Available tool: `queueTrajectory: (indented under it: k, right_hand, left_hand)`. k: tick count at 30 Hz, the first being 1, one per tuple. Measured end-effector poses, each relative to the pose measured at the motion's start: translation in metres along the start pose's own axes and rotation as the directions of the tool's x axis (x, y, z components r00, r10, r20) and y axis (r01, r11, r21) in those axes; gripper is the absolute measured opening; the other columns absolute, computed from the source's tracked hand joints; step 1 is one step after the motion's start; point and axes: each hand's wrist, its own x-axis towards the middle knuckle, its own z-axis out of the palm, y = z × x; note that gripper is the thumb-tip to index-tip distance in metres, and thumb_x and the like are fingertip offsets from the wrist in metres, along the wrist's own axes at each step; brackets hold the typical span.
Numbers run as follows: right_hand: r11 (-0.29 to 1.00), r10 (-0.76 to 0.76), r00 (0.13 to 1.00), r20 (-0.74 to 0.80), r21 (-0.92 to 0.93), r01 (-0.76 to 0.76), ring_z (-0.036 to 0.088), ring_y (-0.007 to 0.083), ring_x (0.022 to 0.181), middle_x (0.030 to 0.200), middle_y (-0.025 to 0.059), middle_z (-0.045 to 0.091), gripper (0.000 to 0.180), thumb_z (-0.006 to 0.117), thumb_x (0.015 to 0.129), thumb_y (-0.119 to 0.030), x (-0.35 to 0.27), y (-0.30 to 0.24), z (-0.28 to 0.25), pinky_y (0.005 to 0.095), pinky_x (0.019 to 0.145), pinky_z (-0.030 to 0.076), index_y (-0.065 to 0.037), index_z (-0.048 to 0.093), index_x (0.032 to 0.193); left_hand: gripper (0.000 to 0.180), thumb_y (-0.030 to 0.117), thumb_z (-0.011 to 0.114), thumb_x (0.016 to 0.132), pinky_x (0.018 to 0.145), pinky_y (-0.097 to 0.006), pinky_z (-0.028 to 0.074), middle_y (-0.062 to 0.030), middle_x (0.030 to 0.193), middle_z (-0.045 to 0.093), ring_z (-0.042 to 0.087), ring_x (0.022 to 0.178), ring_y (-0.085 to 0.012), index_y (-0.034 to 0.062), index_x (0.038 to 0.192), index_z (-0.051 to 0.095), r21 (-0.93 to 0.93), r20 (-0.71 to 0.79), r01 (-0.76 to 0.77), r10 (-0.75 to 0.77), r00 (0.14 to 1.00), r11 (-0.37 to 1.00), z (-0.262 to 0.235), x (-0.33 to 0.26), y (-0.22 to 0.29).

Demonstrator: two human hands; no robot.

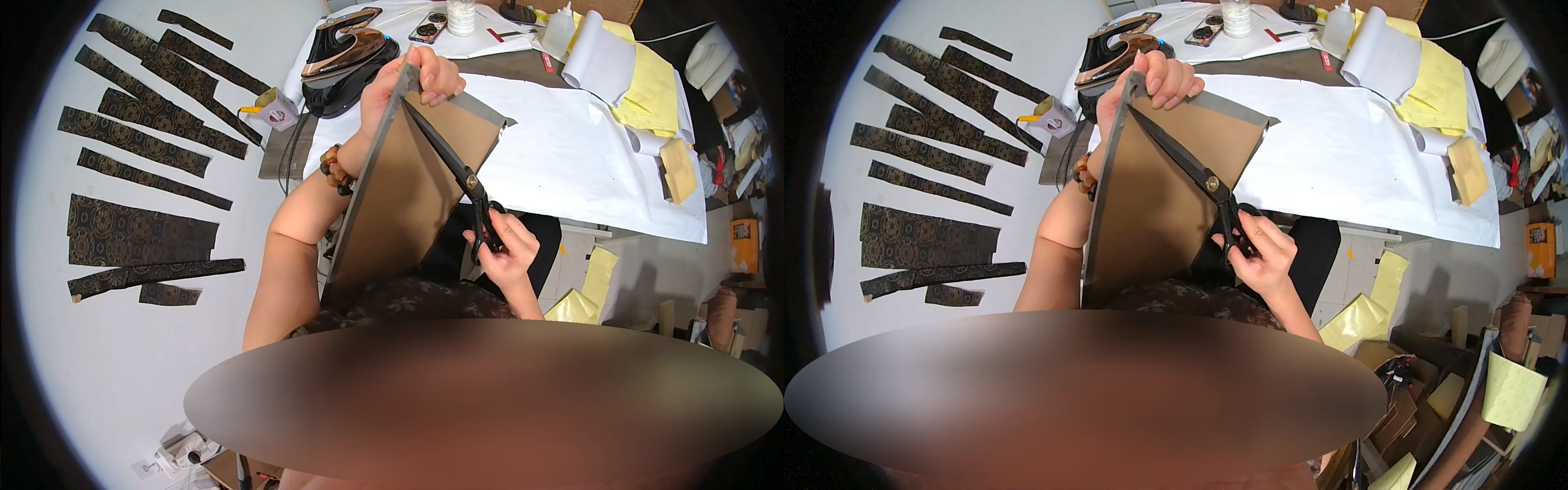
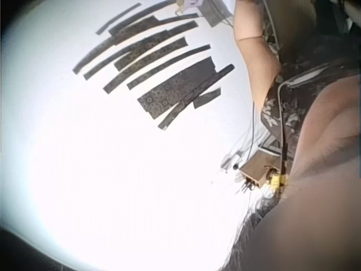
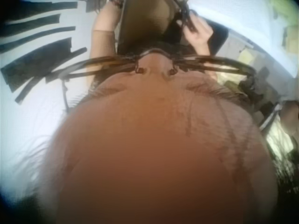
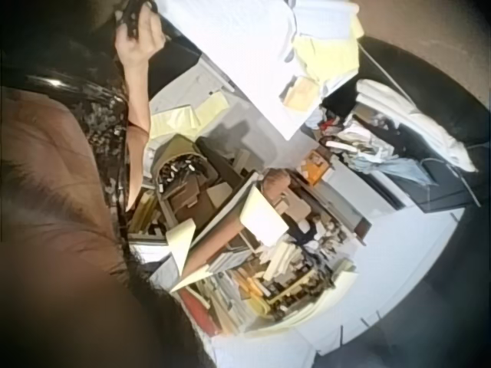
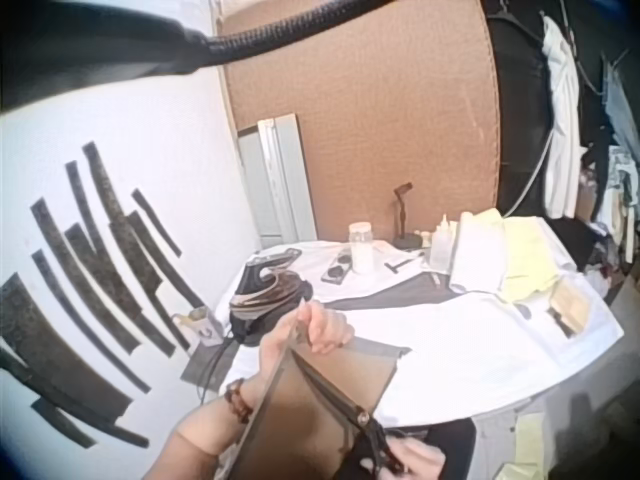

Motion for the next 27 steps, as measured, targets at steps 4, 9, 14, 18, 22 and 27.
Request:
queueTrajectory:
  k: [4, 9, 14, 18, 22, 27]
  right_hand:
    - [0.979, -0.030, 0.993, -0.113, -0.201, 0.007, 0.064, 0.0188, 0.065, 0.083, 0.0135, 0.068, 0.043, 0.081, 0.070, 0.007, 0.009, 0.010, -0.025, 0.0295, 0.059, 0.054, 0.006, 0.071, 0.112]
    - [0.723, 0.215, 0.963, -0.163, -0.637, -0.269, 0.066, 0.0277, 0.073, 0.086, 0.0152, 0.067, 0.038, 0.080, 0.079, -0.005, 0.035, 0.095, -0.105, 0.0359, 0.068, 0.053, 0.003, 0.070, 0.115]
    - [0.407, 0.394, 0.915, -0.088, -0.876, -0.260, 0.069, 0.0383, 0.085, 0.096, 0.0204, 0.070, 0.037, 0.076, 0.081, -0.010, 0.040, 0.171, -0.162, 0.0448, 0.078, 0.055, 0.003, 0.069, 0.115]
    - [0.343, 0.517, 0.856, 0.010, -0.919, -0.196, 0.067, 0.0408, 0.096, 0.109, 0.0238, 0.069, 0.038, 0.074, 0.083, -0.009, 0.057, 0.191, -0.172, 0.0472, 0.085, 0.054, 0.002, 0.067, 0.119]
    - [0.709, 0.218, 0.972, 0.085, -0.698, -0.098, 0.065, 0.0355, 0.109, 0.116, 0.0217, 0.068, 0.038, 0.068, 0.096, -0.024, 0.098, 0.146, -0.110, 0.0427, 0.093, 0.052, 0.000, 0.064, 0.126]
    - [0.574, 0.757, 0.499, 0.422, -0.065, -0.816, 0.064, 0.0138, 0.100, 0.106, 0.0053, 0.070, 0.050, 0.064, 0.100, -0.044, 0.132, 0.115, -0.051, 0.0322, 0.092, 0.049, -0.006, 0.059, 0.133]
  left_hand:
    - [0.035, 0.028, 0.030, 0.110, 0.083, -0.033, 0.036, 0.0014, 0.072, 0.043, 0.041, 0.073, -0.0147, 0.0123, 0.084, 0.047, -0.012, -0.008, -0.020, 0.020, 1.000, 1.000, -0.002, 0.002, 0.015]
    - [0.034, 0.020, 0.029, 0.107, 0.085, -0.034, 0.035, 0.0030, 0.069, 0.035, 0.032, 0.070, -0.0139, 0.0157, 0.075, 0.041, 0.029, -0.168, -0.138, 0.141, 0.976, 0.990, -0.004, 0.014, 0.045]
    - [0.036, 0.027, 0.044, 0.106, 0.083, -0.036, 0.039, 0.0002, 0.065, 0.037, 0.038, 0.064, -0.0165, 0.0132, 0.074, 0.046, 0.008, -0.199, -0.295, 0.290, 0.936, 0.956, -0.046, 0.038, 0.063]
    - [0.034, 0.026, 0.043, 0.106, 0.084, -0.036, 0.040, 0.0002, 0.064, 0.038, 0.039, 0.065, -0.0158, 0.0133, 0.074, 0.047, 0.014, -0.273, -0.434, 0.421, 0.865, 0.901, -0.048, 0.041, 0.081]
    - [0.030, 0.026, 0.043, 0.106, 0.087, -0.037, 0.041, -0.0018, 0.070, 0.044, 0.043, 0.071, -0.0175, 0.0115, 0.081, 0.051, -0.007, -0.257, -0.535, 0.515, 0.818, 0.845, -0.051, 0.033, 0.077]
    - [0.025, 0.025, 0.040, 0.107, 0.092, -0.039, 0.040, -0.0048, 0.082, 0.050, 0.048, 0.083, -0.0201, 0.0092, 0.092, 0.053, -0.030, -0.459, -0.564, 0.491, 0.741, 0.825, -0.073, 0.021, 0.026]
